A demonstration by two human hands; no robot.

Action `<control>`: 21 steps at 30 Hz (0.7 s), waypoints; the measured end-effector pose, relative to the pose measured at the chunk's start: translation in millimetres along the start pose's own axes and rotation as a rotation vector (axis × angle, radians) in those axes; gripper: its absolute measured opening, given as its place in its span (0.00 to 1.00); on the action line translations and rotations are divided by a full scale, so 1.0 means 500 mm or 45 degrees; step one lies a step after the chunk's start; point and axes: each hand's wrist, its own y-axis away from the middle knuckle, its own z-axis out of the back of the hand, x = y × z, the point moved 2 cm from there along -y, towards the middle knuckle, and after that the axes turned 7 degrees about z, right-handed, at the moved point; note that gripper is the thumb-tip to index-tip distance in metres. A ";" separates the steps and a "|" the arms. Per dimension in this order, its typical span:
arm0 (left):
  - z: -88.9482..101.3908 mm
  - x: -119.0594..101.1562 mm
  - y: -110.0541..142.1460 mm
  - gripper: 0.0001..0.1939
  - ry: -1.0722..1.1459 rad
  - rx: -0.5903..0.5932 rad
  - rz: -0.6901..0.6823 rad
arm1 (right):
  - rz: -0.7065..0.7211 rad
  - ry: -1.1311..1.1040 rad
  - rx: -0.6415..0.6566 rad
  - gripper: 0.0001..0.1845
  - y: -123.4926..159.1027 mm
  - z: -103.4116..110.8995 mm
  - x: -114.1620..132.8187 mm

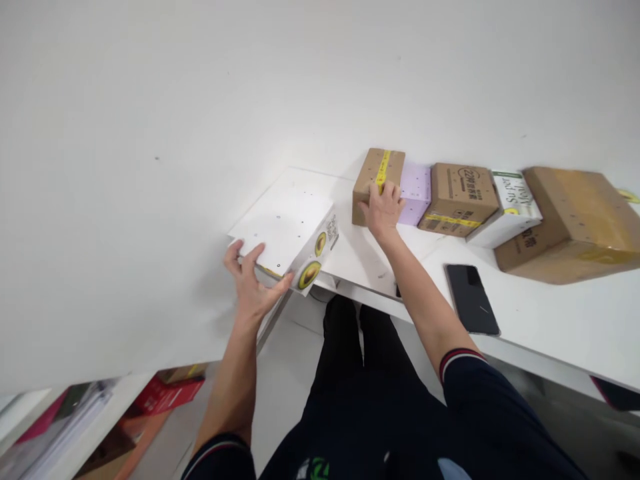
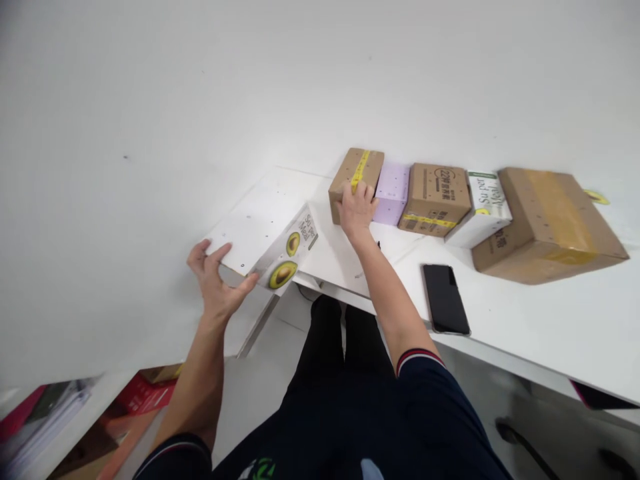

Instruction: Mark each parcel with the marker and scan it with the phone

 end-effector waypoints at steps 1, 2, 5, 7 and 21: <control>-0.001 -0.005 0.002 0.39 0.022 0.028 -0.016 | 0.027 -0.015 0.017 0.25 -0.003 0.003 -0.007; -0.001 -0.009 0.002 0.39 0.048 0.063 -0.030 | 0.061 -0.038 0.032 0.26 -0.004 0.007 -0.015; 0.000 -0.013 -0.007 0.43 0.149 0.218 -0.026 | 0.116 -0.202 0.005 0.27 0.008 0.024 -0.045; 0.001 -0.012 -0.017 0.45 0.234 0.345 0.021 | 0.072 -0.432 -0.067 0.25 0.038 0.037 -0.065; -0.165 -0.010 0.151 0.37 0.986 0.177 0.462 | -0.301 -1.436 -0.056 0.34 0.330 0.051 -0.061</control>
